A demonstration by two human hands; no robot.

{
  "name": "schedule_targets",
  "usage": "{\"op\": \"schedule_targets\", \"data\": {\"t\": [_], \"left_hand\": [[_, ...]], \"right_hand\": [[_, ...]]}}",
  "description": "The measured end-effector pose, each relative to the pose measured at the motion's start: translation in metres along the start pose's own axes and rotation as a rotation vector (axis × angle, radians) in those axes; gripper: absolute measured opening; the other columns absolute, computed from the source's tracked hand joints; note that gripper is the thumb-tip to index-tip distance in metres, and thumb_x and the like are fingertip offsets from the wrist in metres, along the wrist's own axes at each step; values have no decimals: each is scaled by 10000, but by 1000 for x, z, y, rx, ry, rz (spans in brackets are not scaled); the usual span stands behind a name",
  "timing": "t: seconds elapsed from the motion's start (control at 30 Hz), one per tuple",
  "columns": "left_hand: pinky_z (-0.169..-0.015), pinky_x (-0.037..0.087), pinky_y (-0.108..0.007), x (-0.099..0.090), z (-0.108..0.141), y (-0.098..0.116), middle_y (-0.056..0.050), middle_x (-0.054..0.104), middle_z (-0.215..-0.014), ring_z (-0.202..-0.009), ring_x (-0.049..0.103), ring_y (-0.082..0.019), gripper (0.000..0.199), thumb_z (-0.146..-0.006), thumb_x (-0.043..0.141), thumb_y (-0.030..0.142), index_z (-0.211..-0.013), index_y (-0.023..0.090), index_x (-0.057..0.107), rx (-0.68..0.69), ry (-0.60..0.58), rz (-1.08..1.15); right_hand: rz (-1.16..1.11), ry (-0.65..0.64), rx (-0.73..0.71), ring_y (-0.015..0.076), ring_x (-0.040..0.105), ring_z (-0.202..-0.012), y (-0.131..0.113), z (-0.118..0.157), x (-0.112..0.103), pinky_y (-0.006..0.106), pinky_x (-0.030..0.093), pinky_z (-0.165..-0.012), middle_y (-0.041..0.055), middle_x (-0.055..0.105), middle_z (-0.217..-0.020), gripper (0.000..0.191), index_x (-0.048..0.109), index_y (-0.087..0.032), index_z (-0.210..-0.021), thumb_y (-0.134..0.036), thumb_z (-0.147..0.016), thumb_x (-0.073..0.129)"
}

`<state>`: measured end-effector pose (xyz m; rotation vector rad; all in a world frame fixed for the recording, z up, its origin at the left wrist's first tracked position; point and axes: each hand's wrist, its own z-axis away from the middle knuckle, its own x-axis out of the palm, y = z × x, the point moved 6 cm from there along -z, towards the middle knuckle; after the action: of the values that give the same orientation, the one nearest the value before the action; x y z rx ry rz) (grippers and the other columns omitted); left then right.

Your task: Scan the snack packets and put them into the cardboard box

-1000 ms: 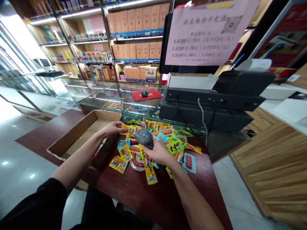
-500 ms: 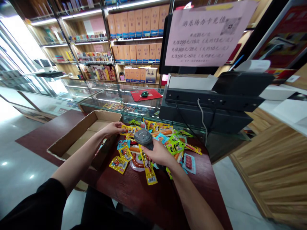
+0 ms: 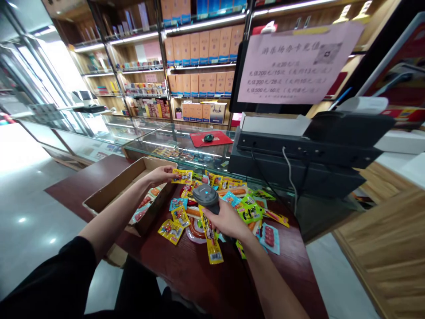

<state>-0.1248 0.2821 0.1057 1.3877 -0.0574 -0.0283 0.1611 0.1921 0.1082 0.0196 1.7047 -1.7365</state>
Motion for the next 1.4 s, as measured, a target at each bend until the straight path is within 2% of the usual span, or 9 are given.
{"op": "schedule_targets", "data": {"t": [0.17,0.33,0.43,0.53,0.7,0.93,1.1,1.27,1.4], "left_hand": [[-709,520,-261,-63,28,20,-29,722,-789,-719,675,-134,500,-468,991,353,-792,134,679,53,95,-158],[-712,541,-284,-123,69,24,-33,729,-754,-698,683,-154,486,-451,987,359,-785,141,709,-1,235,-199],[-783,568,-322,-137,83,23,-67,754,-812,-757,721,-180,532,-445,993,363,-842,137,720,-34,218,-132],[-807,580,-341,-137,84,22,-83,755,-823,-780,740,-193,555,-432,1001,354,-847,129,708,-28,202,-95],[-781,595,-340,-97,62,18,-92,758,-855,-787,739,-195,539,-463,996,368,-850,122,711,0,152,-109],[-762,592,-326,9,16,9,-70,754,-821,-767,720,-174,530,-459,994,359,-852,124,727,-14,-66,-103],[-742,581,-322,74,-12,-7,-69,760,-798,-732,713,-169,513,-441,995,350,-811,128,717,-49,-182,-122],[-628,545,-274,124,-34,-24,-20,721,-693,-602,661,-139,440,-448,982,341,-736,149,710,1,-336,-275],[-566,522,-263,153,-48,-38,-23,718,-695,-573,653,-148,409,-479,960,367,-734,158,717,56,-396,-400]], "right_hand": [[-11,-7,-20,152,546,-360,0,0,3,268,443,-380,-61,572,-483,252,499,-239,-891,-424,-869,669],[-38,-8,-11,145,530,-356,-3,1,6,267,435,-381,-52,584,-479,269,494,-242,-865,-431,-848,685],[-44,-18,8,142,527,-357,-2,1,7,263,432,-380,-54,582,-472,289,498,-240,-877,-428,-825,711],[-59,-19,5,138,527,-361,-1,1,7,266,441,-380,-52,581,-481,308,485,-239,-843,-446,-823,711],[-127,-24,49,151,535,-366,1,6,-3,293,471,-385,-63,552,-484,322,461,-250,-820,-479,-839,687],[-38,77,-33,137,528,-393,-1,11,-44,272,448,-442,-39,567,-486,320,493,-235,-719,-461,-842,682],[-51,162,9,141,540,-404,4,20,-68,268,458,-432,-30,578,-496,301,507,-234,-724,-442,-839,691],[-74,196,35,144,547,-421,12,26,-87,267,461,-434,-28,582,-509,282,527,-228,-757,-430,-830,710],[-69,220,10,133,541,-428,18,29,-100,258,460,-449,-33,585,-520,234,545,-217,-813,-396,-861,688]]}}
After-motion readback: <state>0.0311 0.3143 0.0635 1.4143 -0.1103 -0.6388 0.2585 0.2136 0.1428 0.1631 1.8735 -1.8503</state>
